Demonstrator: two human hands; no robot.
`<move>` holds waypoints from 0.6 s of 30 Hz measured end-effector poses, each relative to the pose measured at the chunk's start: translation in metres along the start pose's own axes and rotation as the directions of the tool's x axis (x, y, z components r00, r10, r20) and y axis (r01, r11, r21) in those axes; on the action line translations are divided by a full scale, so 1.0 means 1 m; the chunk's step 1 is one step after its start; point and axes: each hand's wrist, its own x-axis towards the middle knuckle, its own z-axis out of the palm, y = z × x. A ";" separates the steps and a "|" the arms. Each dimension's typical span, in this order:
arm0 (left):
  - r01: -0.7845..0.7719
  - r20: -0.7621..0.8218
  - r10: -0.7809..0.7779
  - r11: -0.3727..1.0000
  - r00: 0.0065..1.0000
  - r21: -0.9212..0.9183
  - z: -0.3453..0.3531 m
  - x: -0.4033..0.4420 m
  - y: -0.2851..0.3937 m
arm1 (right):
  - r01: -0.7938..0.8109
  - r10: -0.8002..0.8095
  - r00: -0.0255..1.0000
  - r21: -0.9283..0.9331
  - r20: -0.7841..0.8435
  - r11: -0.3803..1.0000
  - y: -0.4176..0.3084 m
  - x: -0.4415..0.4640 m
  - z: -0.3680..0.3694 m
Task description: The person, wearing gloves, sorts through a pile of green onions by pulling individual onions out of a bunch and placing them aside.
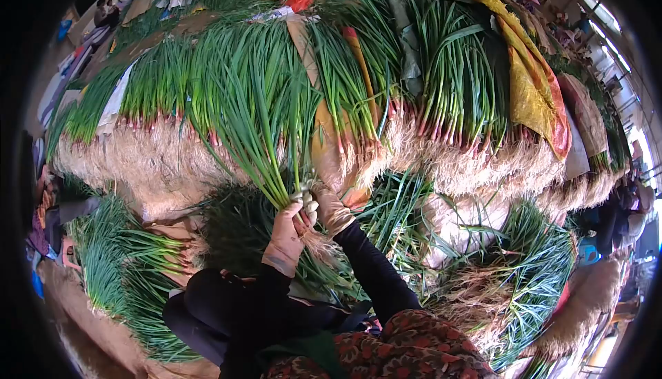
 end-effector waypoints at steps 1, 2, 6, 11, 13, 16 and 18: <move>0.011 0.025 -0.010 0.999 1.000 -0.042 0.008 -0.007 0.006 | 0.017 -0.017 1.000 -0.036 0.003 0.999 0.001 -0.003 0.001; 0.042 0.051 -0.039 0.998 0.998 -0.051 0.015 -0.015 0.011 | 0.035 -0.034 0.999 -0.071 0.007 0.997 0.001 -0.006 0.003; 0.145 0.147 -0.132 0.986 0.980 -0.082 0.000 -0.003 0.007 | -0.458 0.414 0.885 0.248 0.212 0.854 -0.051 -0.004 0.016; 0.122 0.345 -0.051 0.975 0.937 -0.186 0.018 -0.018 0.018 | -0.088 0.158 0.985 -0.580 0.071 0.810 -0.009 0.018 -0.009; 0.090 0.390 0.021 0.960 0.920 -0.265 0.024 -0.022 0.020 | 0.413 0.120 0.900 -0.908 0.418 0.068 0.000 0.011 -0.030; 0.129 0.292 -0.017 0.920 0.956 -0.369 0.027 -0.017 0.034 | 0.594 0.288 0.797 -0.601 0.531 -0.535 -0.017 0.012 -0.047; 0.158 0.261 -0.069 0.927 0.963 -0.340 0.022 -0.012 0.033 | 0.184 0.027 0.981 -0.862 0.194 -0.473 -0.044 0.031 -0.050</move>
